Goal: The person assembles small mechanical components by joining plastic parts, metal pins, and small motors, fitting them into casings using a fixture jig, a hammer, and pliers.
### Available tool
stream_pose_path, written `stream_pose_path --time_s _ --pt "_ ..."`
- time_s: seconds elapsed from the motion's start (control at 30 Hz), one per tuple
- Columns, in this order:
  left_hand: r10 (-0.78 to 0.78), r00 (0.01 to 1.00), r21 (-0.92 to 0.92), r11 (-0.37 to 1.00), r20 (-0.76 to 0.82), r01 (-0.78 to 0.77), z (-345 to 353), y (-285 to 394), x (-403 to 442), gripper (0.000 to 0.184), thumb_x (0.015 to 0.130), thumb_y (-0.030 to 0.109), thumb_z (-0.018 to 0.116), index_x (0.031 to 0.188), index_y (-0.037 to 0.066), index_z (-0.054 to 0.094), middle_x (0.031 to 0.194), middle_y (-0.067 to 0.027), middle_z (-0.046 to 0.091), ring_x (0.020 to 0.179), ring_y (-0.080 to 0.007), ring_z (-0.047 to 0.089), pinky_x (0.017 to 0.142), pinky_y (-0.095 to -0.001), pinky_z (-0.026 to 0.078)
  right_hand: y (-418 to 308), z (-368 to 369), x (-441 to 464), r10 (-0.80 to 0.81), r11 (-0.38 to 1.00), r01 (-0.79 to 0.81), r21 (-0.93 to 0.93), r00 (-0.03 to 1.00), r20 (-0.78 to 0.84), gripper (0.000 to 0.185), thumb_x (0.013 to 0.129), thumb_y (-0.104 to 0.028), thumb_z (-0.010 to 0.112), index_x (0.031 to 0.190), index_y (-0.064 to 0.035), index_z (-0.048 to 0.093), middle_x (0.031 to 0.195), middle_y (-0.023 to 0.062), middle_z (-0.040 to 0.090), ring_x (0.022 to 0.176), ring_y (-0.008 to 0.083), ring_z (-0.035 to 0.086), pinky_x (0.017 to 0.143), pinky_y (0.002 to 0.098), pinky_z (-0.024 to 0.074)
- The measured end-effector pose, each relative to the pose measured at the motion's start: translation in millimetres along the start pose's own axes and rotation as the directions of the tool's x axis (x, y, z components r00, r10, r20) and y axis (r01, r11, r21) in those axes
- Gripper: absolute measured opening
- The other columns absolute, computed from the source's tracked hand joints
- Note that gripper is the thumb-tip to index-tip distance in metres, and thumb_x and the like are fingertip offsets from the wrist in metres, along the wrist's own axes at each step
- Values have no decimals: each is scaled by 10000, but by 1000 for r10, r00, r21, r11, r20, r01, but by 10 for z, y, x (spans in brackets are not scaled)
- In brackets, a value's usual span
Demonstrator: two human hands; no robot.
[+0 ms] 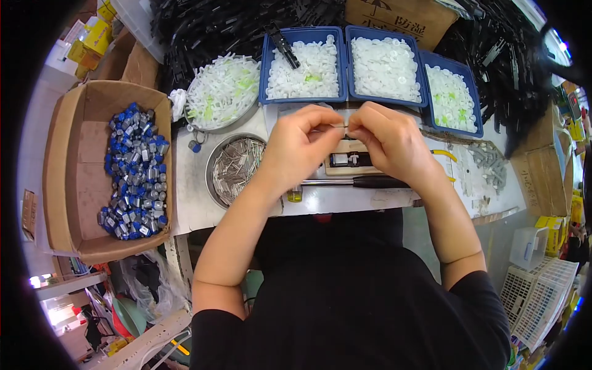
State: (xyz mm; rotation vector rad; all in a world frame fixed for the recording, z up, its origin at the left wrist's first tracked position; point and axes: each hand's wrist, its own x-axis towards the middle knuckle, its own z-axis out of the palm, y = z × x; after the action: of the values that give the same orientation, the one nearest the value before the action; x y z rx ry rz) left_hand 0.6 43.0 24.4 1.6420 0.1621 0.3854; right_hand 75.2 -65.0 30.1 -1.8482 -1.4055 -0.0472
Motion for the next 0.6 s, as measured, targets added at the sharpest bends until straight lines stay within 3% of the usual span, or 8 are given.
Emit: stream_pose_path --time_s 0.03,0.07,0.13,0.23,0.3,0.47,0.53,0.6 --pt "167 986 246 956 -1 -161 -34 -8 -9 110 543 30 423 634 -32 424 561 -65 423 509 -130 414 433 -182 337 19 -2 -24 66 998 -67 -15 998 -21 42 516 -11 411 524 -26 373 509 70 380 453 221 392 376 257 316" --pt "321 946 475 828 36 -299 -75 -17 -25 125 531 31 426 638 -33 421 574 -84 419 523 -168 419 437 -206 343 42 9 -67 133 991 -134 -28 990 -40 43 515 -10 408 518 -28 370 520 65 374 457 218 389 374 258 313" --pt "325 945 699 670 24 -248 -304 -28 -78 88 553 30 400 612 -23 438 557 -75 424 487 -137 414 439 -182 326 101 61 -142 194 978 -197 -70 980 -42 47 514 -23 415 519 -31 369 526 61 373 469 212 390 392 255 314" --pt "143 989 913 406 -32 -29 -511 56 -201 72 540 52 407 526 -6 448 494 -95 417 444 -195 412 409 -237 326 133 93 -171 257 955 -266 -132 963 -84 44 509 -44 429 511 -29 388 520 61 385 483 208 392 419 258 316" --pt "15 999 971 236 -39 34 -569 57 -257 65 516 62 424 524 3 449 518 -104 419 481 -229 410 442 -289 328 125 41 -137 456 890 -456 -4 889 42 48 501 -62 443 504 -25 413 515 64 399 490 204 397 440 260 317" --pt "11 1000 993 116 8 -9 -509 -48 -252 61 491 38 419 538 -2 417 574 -113 408 555 -240 400 476 -288 331 127 -25 -79 282 952 -267 -153 955 91 47 499 -27 453 512 2 418 480 72 385 409 164 372 390 221 303" --pt "-20 1000 997 72 16 -14 -477 -32 -224 45 485 28 410 515 -3 397 559 -120 407 542 -243 402 472 -293 330 94 -55 -45 479 876 -458 -149 859 180 41 495 -66 440 506 -26 434 509 82 419 495 214 405 451 269 322" --pt "-38 999 997 80 24 -21 -457 -10 -204 43 482 24 407 511 -3 392 552 -121 406 539 -244 402 473 -295 329 82 -44 -9 465 877 -424 -228 867 178 41 492 -65 434 504 -26 435 504 87 422 495 219 408 452 273 324"
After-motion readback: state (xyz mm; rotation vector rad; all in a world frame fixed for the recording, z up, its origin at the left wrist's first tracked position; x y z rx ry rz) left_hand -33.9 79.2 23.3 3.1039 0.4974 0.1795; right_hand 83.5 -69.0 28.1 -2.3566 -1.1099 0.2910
